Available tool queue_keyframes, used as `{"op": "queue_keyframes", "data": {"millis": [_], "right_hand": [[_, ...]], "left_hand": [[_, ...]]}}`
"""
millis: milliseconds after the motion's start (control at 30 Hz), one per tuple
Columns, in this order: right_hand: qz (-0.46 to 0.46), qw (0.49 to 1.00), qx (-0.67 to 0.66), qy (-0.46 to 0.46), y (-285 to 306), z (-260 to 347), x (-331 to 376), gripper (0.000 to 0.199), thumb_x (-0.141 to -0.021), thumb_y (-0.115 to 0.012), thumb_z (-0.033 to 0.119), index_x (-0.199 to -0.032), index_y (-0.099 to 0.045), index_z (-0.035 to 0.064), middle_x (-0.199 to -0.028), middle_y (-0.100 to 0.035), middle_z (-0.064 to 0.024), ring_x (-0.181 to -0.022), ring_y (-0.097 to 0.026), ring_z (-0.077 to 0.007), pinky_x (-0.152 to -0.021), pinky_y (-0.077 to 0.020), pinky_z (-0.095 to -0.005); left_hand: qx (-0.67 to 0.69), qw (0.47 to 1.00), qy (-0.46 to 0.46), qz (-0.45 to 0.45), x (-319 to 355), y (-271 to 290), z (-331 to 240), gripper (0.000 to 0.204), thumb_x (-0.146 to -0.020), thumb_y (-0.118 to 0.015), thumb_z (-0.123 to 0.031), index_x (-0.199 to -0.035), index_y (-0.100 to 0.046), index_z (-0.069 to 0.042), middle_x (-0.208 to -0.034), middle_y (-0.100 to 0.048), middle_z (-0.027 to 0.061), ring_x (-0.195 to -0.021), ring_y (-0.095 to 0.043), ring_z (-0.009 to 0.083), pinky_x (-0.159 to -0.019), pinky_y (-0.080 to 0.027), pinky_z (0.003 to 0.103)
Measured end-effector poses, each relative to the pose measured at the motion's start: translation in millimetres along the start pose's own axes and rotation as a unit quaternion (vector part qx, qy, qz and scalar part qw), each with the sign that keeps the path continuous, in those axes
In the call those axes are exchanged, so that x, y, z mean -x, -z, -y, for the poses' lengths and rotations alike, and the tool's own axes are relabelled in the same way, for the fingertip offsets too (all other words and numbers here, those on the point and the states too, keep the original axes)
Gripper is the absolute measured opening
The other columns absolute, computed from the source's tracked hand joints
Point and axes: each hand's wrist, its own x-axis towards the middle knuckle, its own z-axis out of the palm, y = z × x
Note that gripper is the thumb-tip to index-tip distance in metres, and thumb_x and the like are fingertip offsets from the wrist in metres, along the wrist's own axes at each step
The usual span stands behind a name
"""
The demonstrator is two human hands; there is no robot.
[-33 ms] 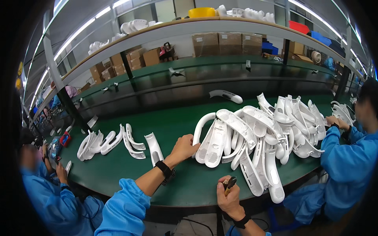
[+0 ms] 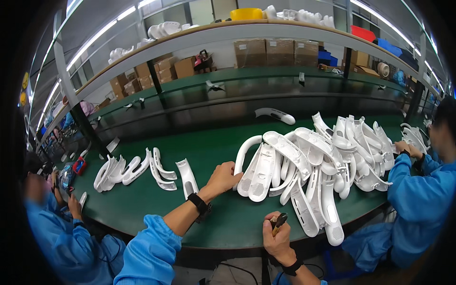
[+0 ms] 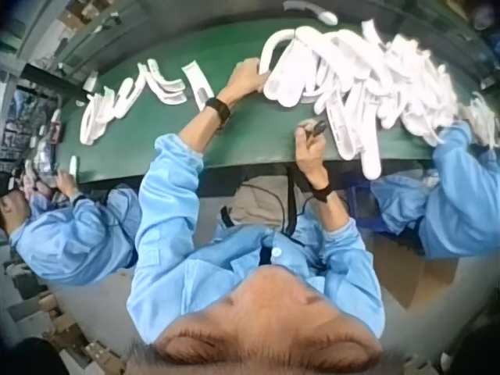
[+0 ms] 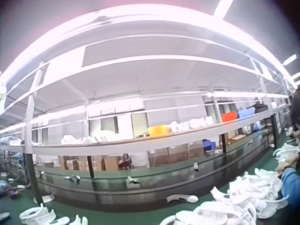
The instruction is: Removing debris and cleaning industrial white plastic curved components at a factory workbench.
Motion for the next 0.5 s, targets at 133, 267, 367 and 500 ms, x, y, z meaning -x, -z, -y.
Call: {"op": "queue_keyframes", "data": {"millis": [133, 267, 367, 500], "right_hand": [[-0.014, 1.000, -0.013, 0.015, -5, 0, 0, 0.009, -0.093, -0.054, 0.009, -0.093, -0.054, -0.0001, -0.072, -0.051, -0.0018, -0.061, -0.046, -0.0079, -0.055, -0.0373, -0.0250], [-0.016, 1.000, -0.017, 0.011, -9, 3, 0, 0.008, -0.093, -0.053, 0.008, -0.092, -0.053, 0.0008, -0.073, -0.052, -0.0026, -0.062, -0.047, -0.0082, -0.057, -0.0384, -0.0247], [-0.026, 0.999, -0.025, 0.009, -4, 7, 0, 0.007, -0.092, -0.053, 0.008, -0.091, -0.052, 0.0015, -0.074, -0.052, -0.0032, -0.063, -0.048, -0.0092, -0.058, -0.0396, -0.0251], [-0.018, 1.000, -0.005, 0.005, 1, 4, 6, 0.007, -0.091, -0.054, 0.008, -0.091, -0.053, 0.0007, -0.075, -0.051, -0.0037, -0.064, -0.046, -0.0097, -0.058, -0.0385, -0.0256]], "left_hand": [[-0.080, 0.994, -0.009, 0.069, -7, 11, 10, 0.030, -0.081, -0.069, -0.023, -0.091, -0.065, 0.005, -0.072, -0.067, 0.0157, -0.061, -0.065, 0.0253, -0.057, -0.051, 0.038], [0.015, 0.994, 0.010, 0.111, 0, 20, 8, 0.037, -0.085, -0.066, -0.028, -0.094, -0.064, 0.007, -0.073, -0.067, 0.0195, -0.059, -0.066, 0.0281, -0.056, -0.052, 0.038], [-0.129, 0.988, -0.073, -0.030, 28, 21, 3, 0.040, -0.088, -0.064, -0.029, -0.106, -0.062, 0.007, -0.078, -0.068, 0.0174, -0.068, -0.067, 0.0281, -0.066, -0.053, 0.038], [-0.086, 0.983, -0.083, -0.140, 96, 59, 12, 0.042, -0.087, -0.066, -0.027, -0.114, -0.058, 0.004, -0.092, -0.065, 0.0166, -0.078, -0.064, 0.0326, -0.071, -0.051, 0.044]]}}
